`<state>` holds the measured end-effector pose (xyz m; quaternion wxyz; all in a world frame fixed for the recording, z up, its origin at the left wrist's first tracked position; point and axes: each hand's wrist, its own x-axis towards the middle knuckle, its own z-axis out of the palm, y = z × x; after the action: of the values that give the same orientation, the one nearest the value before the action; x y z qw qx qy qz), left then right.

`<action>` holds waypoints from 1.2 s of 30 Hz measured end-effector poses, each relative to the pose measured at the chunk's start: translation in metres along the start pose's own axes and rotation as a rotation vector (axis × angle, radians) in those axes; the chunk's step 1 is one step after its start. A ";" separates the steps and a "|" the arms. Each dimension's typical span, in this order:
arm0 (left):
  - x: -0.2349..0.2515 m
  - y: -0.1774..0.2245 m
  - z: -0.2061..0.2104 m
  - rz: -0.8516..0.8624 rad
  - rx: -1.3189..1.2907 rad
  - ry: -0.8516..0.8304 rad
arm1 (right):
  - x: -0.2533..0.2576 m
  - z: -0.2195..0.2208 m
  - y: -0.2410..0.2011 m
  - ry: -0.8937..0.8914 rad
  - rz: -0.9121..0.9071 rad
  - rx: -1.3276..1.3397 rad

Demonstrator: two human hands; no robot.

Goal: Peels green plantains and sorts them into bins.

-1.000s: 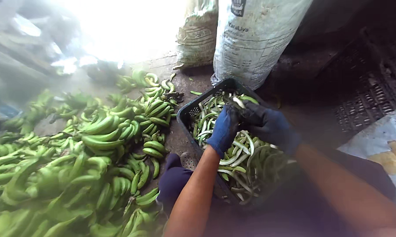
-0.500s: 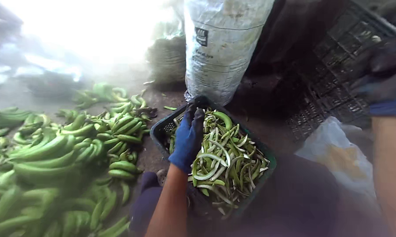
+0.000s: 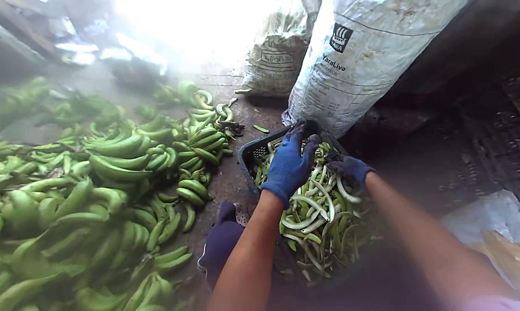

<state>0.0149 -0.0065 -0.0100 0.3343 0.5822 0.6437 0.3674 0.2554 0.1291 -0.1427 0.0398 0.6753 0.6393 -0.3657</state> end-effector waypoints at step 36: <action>-0.010 0.013 0.034 -0.040 -0.648 -0.349 | -0.133 -0.084 -0.010 0.602 -0.617 0.127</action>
<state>0.0516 -0.0126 -0.0162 0.6131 0.4873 0.4386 0.4408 0.2947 0.0638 -0.0049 -0.3010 0.5303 0.7705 -0.1858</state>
